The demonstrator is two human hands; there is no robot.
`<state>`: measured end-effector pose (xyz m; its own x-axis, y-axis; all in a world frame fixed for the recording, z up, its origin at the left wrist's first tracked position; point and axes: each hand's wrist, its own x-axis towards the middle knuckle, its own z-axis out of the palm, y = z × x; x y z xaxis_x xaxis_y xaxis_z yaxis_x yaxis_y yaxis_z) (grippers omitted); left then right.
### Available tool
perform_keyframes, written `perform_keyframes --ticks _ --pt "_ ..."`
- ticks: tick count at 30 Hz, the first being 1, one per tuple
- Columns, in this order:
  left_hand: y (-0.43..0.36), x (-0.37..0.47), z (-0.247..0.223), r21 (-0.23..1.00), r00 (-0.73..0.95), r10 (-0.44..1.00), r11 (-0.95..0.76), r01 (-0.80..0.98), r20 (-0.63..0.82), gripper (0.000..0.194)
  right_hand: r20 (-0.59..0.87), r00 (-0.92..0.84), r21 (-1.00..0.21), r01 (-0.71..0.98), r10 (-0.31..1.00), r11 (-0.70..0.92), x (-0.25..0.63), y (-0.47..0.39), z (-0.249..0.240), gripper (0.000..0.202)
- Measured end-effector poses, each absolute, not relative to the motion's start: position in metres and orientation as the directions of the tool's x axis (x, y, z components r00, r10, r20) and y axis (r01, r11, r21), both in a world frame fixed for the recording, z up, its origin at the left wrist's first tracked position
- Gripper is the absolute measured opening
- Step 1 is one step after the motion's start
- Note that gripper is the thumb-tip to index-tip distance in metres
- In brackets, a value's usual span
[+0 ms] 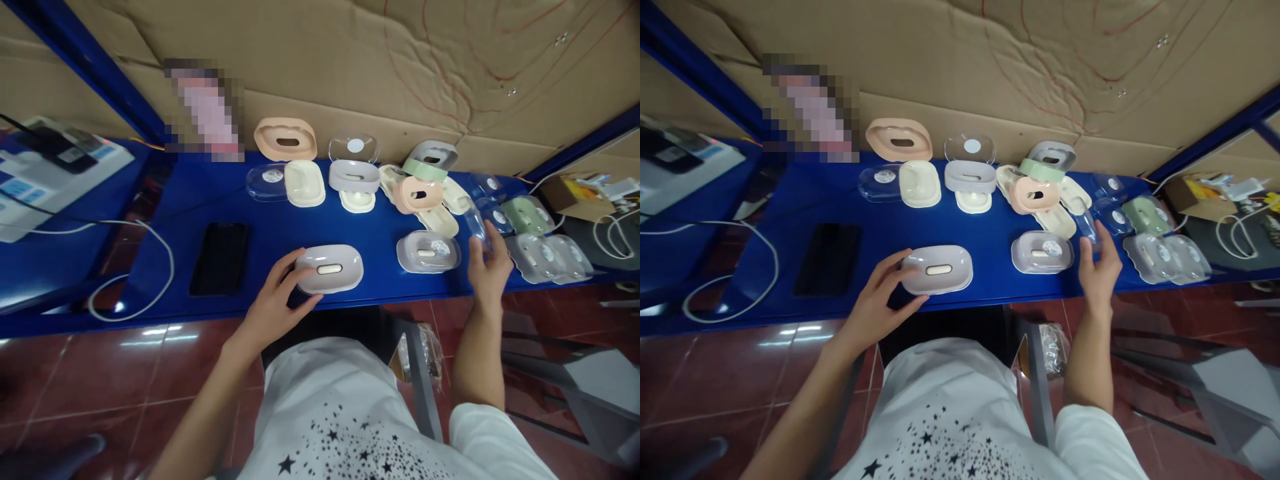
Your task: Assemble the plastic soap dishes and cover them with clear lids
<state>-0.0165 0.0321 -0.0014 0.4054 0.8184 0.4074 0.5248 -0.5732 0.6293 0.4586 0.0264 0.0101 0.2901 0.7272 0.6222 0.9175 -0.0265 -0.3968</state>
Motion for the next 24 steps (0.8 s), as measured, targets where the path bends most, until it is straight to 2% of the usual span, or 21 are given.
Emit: perform_keyframes --ticks 2,4,6,8,16,24 --pt "0.032 -0.017 -0.001 0.656 0.388 0.839 -0.541 0.526 0.381 0.052 0.636 0.206 -0.394 0.915 0.744 0.083 0.405 0.018 0.018 0.056" --pt "0.031 -0.017 -0.001 0.676 0.374 0.853 -0.518 0.525 0.364 0.062 0.6 -0.029 -0.338 0.897 0.8 0.286 0.349 0.011 0.024 0.053" --pt "0.031 -0.018 -0.002 0.683 0.36 0.86 -0.508 0.525 0.363 0.073 0.552 -0.253 -0.33 0.809 0.794 0.487 0.303 0.009 0.025 0.057" --pt "0.032 -0.018 -0.004 0.678 0.354 0.859 -0.511 0.528 0.371 0.081 0.51 -0.398 -0.338 0.722 0.763 0.603 0.272 0.01 0.022 0.059" --pt "0.033 -0.02 -0.006 0.639 0.38 0.833 -0.553 0.534 0.402 0.08 0.414 -0.549 -0.313 0.663 0.726 0.68 0.253 0.016 0.013 0.065" --pt "0.033 -0.021 -0.007 0.682 0.391 0.854 -0.513 0.522 0.343 0.066 0.384 -0.618 -0.297 0.621 0.686 0.725 0.263 0.021 0.016 0.068"
